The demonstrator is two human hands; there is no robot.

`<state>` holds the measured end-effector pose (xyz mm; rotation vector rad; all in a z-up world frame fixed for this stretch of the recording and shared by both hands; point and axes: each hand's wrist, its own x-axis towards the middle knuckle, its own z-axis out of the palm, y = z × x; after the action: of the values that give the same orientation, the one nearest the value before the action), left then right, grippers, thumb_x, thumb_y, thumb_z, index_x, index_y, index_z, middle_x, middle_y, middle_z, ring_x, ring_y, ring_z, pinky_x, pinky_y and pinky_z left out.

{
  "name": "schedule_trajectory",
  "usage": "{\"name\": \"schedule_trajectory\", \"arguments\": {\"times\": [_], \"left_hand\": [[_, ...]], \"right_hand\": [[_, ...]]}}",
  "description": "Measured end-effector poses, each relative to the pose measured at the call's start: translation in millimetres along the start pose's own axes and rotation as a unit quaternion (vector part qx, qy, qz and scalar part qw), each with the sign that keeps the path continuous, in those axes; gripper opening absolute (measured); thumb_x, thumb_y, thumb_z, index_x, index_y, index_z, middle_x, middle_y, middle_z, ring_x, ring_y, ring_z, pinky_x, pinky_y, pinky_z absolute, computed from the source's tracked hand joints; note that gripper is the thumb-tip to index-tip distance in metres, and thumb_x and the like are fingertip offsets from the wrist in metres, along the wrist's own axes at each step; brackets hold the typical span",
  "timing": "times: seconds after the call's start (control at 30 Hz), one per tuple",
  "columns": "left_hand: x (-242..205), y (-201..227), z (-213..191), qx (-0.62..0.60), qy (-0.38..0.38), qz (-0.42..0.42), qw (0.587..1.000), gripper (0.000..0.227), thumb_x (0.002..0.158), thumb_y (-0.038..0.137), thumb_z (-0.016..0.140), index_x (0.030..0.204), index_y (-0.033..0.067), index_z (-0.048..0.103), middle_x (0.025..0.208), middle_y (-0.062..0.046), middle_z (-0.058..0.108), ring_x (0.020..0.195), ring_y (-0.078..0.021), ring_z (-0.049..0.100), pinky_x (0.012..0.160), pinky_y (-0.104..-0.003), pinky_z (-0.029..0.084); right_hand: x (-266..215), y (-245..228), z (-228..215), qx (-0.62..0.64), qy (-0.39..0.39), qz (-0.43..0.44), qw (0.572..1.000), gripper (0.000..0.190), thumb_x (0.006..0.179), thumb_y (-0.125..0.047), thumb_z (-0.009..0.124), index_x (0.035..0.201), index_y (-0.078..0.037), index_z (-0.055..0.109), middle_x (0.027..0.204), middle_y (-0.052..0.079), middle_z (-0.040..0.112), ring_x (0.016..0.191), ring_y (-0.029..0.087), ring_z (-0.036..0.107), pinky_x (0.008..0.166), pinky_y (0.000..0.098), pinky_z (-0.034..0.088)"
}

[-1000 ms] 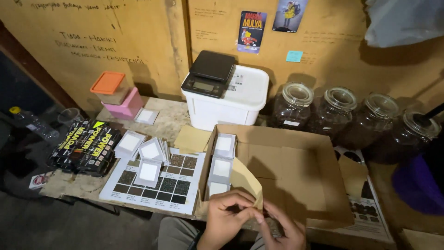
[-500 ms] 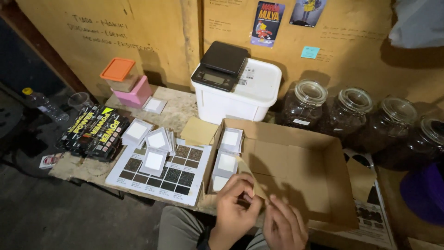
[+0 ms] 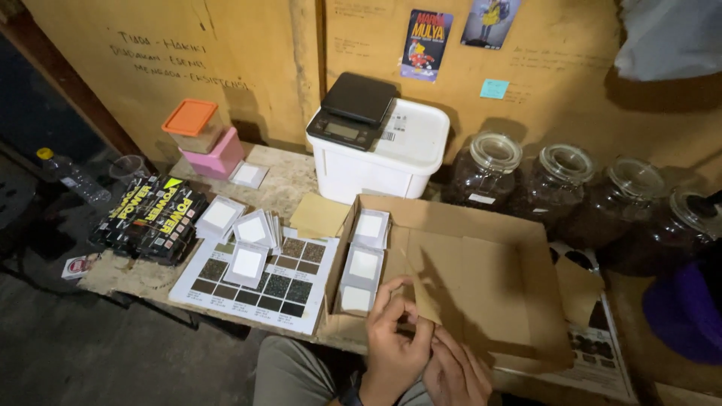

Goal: The person picks up and sorts small paper packets and rectangular cards by hand, moving them from a workspace into a cardboard box and arranging them on a wooden table.

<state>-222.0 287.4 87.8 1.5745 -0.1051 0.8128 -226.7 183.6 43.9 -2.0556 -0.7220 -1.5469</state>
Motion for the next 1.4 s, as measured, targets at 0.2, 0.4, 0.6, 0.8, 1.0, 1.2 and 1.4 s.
{"name": "schedule_trajectory", "arguments": {"times": [0.2, 0.4, 0.6, 0.8, 1.0, 1.2, 1.4], "left_hand": [[-10, 4, 7, -0.02, -0.023, 0.007, 1.0, 0.02, 0.089, 0.003, 0.058, 0.072, 0.0069, 0.049, 0.088, -0.017, 0.062, 0.114, -0.0318, 0.069, 0.079, -0.034, 0.051], [-4, 21, -3, -0.068, -0.083, -0.007, 0.994, 0.017, 0.095, 0.025, 0.058, 0.095, 0.0089, 0.053, 0.115, -0.022, 0.06, 0.119, -0.0297, 0.062, 0.081, -0.034, 0.052], [6, -23, -8, -0.229, -0.117, -0.257, 0.931, 0.065, 0.097, 0.05, 0.046, 0.148, 0.0131, 0.031, 0.131, -0.015, 0.06, 0.114, -0.0216, 0.062, 0.095, -0.033, 0.05], [25, -46, -16, -0.394, -0.09, -0.361, 0.841, 0.063, 0.098, 0.045, 0.044, 0.154, 0.02, 0.031, 0.141, -0.018, 0.06, 0.103, -0.0316, 0.072, 0.081, -0.043, 0.061], [25, -47, -23, -0.45, -0.114, -0.294, 0.836, 0.078, 0.095, 0.054, 0.048, 0.158, 0.0159, 0.023, 0.145, -0.021, 0.054, 0.107, -0.0322, 0.071, 0.083, -0.046, 0.062], [23, -55, -23, -0.431, -0.089, -0.24, 0.865, 0.072, 0.097, 0.048, 0.052, 0.155, 0.011, 0.029, 0.14, -0.022, 0.058, 0.098, -0.0308, 0.073, 0.083, -0.042, 0.057], [23, -54, -27, -0.443, -0.09, -0.211, 0.867, 0.07, 0.1, 0.046, 0.051, 0.156, 0.0086, 0.028, 0.145, -0.028, 0.054, 0.101, -0.0315, 0.072, 0.087, -0.044, 0.059]], "right_hand": [[-12, 4, 1, -0.093, -0.001, -0.015, 0.996, 0.022, 0.099, -0.017, 0.062, 0.098, 0.002, 0.073, 0.101, 0.013, 0.077, 0.078, 0.021, 0.075, 0.071, 0.0321, 0.058], [7, -3, -9, -0.07, -0.057, 0.114, 0.989, 0.021, 0.102, -0.016, 0.057, 0.096, -0.006, 0.074, 0.095, 0.003, 0.078, 0.079, 0.013, 0.073, 0.074, 0.0257, 0.053], [-27, 8, 12, 0.057, -0.012, 0.255, 0.965, 0.014, 0.096, -0.004, 0.066, 0.085, -0.011, 0.072, 0.076, 0.005, 0.074, 0.063, 0.012, 0.069, 0.066, 0.026, 0.056], [-57, 1, 23, 0.092, -0.03, 0.325, 0.941, 0.021, 0.087, 0.002, 0.061, 0.087, -0.018, 0.066, 0.055, -0.005, 0.066, 0.049, 0.007, 0.062, 0.056, 0.023, 0.053], [-51, 8, 31, 0.048, -0.002, 0.172, 0.984, 0.026, 0.083, 0.013, 0.055, 0.078, -0.005, 0.073, 0.076, 0.014, 0.069, 0.062, 0.022, 0.068, 0.061, 0.0334, 0.055], [-38, -4, 30, 0.061, -0.066, 0.164, 0.982, 0.014, 0.086, -0.001, 0.067, 0.098, -0.003, 0.076, 0.098, 0.012, 0.078, 0.078, 0.022, 0.076, 0.075, 0.0325, 0.06], [-41, 0, 36, 0.106, -0.094, 0.154, 0.978, 0.016, 0.089, 0.003, 0.057, 0.084, -0.001, 0.071, 0.07, 0.007, 0.062, 0.053, 0.015, 0.046, 0.048, 0.0272, 0.041]]}}
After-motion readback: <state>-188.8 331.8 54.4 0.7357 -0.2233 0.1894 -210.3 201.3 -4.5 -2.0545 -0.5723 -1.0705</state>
